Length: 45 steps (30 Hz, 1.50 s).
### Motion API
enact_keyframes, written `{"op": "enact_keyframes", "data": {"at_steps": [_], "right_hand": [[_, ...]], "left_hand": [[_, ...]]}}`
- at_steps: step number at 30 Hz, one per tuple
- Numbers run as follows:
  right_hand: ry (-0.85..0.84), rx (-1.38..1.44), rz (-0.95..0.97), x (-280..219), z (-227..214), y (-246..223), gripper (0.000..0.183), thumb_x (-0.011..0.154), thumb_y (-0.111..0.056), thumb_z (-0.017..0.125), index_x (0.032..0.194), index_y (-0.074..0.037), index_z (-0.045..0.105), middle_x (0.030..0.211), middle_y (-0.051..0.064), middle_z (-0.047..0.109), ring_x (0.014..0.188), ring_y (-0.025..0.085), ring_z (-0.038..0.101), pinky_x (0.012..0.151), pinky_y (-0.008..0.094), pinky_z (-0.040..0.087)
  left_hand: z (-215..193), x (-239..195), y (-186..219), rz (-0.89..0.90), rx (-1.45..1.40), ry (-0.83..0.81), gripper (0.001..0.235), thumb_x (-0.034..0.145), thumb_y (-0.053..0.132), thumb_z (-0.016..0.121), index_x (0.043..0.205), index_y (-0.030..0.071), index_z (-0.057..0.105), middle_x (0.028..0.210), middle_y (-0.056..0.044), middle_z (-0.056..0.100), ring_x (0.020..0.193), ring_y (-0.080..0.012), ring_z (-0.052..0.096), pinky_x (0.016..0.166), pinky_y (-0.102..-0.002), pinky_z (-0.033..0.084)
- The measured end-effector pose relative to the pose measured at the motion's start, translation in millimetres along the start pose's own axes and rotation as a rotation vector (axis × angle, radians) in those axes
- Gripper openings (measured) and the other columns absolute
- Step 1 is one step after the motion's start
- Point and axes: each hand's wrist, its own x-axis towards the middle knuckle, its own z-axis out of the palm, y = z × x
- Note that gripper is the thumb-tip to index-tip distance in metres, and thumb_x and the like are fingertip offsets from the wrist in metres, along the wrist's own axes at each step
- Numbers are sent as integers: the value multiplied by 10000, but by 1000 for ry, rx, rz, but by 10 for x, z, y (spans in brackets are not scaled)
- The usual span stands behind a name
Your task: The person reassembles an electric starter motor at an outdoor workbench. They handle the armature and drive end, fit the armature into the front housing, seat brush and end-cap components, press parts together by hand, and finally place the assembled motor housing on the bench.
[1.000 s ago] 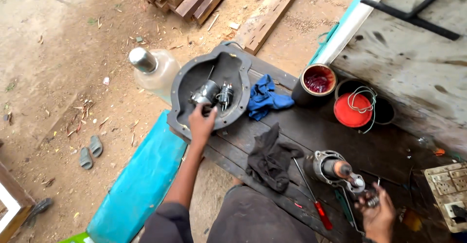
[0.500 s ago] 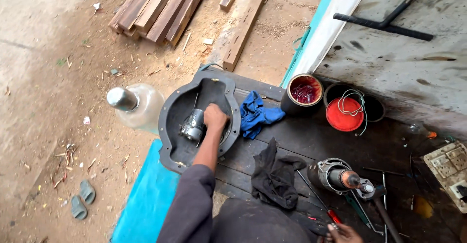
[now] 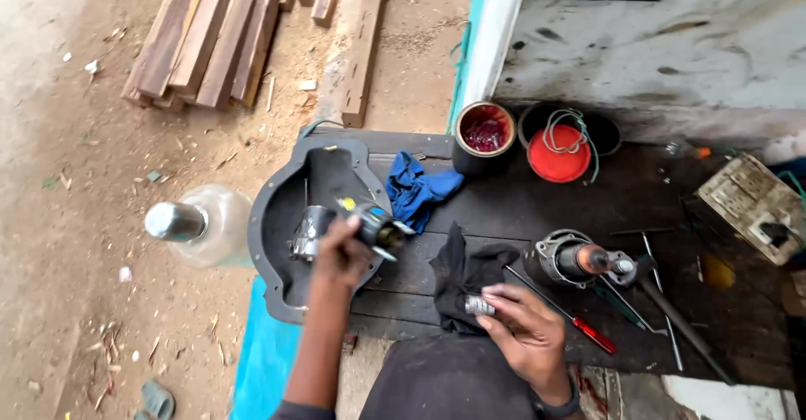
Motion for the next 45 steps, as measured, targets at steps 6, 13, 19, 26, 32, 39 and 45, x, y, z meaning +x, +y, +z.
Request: {"op": "enact_keyframes", "data": {"at_steps": [6, 13, 19, 26, 32, 39, 45], "right_hand": [[52, -465, -462, 441, 185, -665, 317, 775, -20, 863, 1063, -5, 734, 1033, 131, 739, 886, 208, 769, 777, 290, 634], [34, -665, -514, 425, -2, -716, 346, 756, -3, 858, 1082, -4, 742, 1035, 159, 721, 862, 235, 762, 744, 310, 633], [-65, -870, -581, 403, -87, -830, 410, 767, 33, 823, 1161, 25, 711, 1091, 181, 679, 888, 261, 740, 749, 342, 615], [-194, -912, -462, 359, -164, -1032, 447, 723, 106, 731, 1166, 50, 705, 1098, 211, 665, 904, 299, 744, 753, 358, 616], [-206, -931, -485, 364, -159, -1050, 449, 691, 144, 687, 1135, 77, 697, 1091, 207, 645, 935, 342, 734, 772, 382, 604], [106, -761, -583, 237, -121, -637, 260, 817, 120, 750, 1065, 66, 696, 1020, 177, 705, 943, 301, 746, 811, 366, 638], [260, -729, -511, 168, -101, -515, 265, 883, 56, 759, 1126, 48, 652, 1045, 173, 737, 1001, 281, 762, 874, 355, 652]], "left_hand": [[767, -281, -711, -219, -337, -192, 323, 861, 140, 687, 1136, -15, 617, 1074, -158, 726, 1026, -305, 718, 1012, -497, 542], [1042, -450, -1047, -420, -392, -259, 379, 882, 194, 683, 1175, -40, 627, 1091, -204, 733, 1019, -347, 733, 968, -515, 585], [1129, -539, -1141, -456, -404, -220, 354, 882, 243, 710, 1149, 18, 644, 1089, -175, 739, 1017, -346, 736, 950, -548, 587], [1173, -662, -1222, -464, -374, -187, 360, 919, 238, 706, 1180, 3, 624, 1099, -176, 728, 1009, -327, 735, 923, -553, 593], [1303, -749, -1194, -502, -343, -200, 393, 911, 238, 693, 1215, 8, 596, 1094, -172, 724, 1003, -307, 740, 947, -521, 596], [1245, -732, -1334, -497, -371, -211, 372, 955, 212, 695, 1227, -7, 566, 1126, -178, 698, 1023, -304, 734, 957, -517, 601], [1489, -780, -1209, -468, -276, -143, 398, 912, 199, 699, 1237, 20, 555, 1127, -150, 706, 1025, -285, 740, 931, -524, 594]]}}
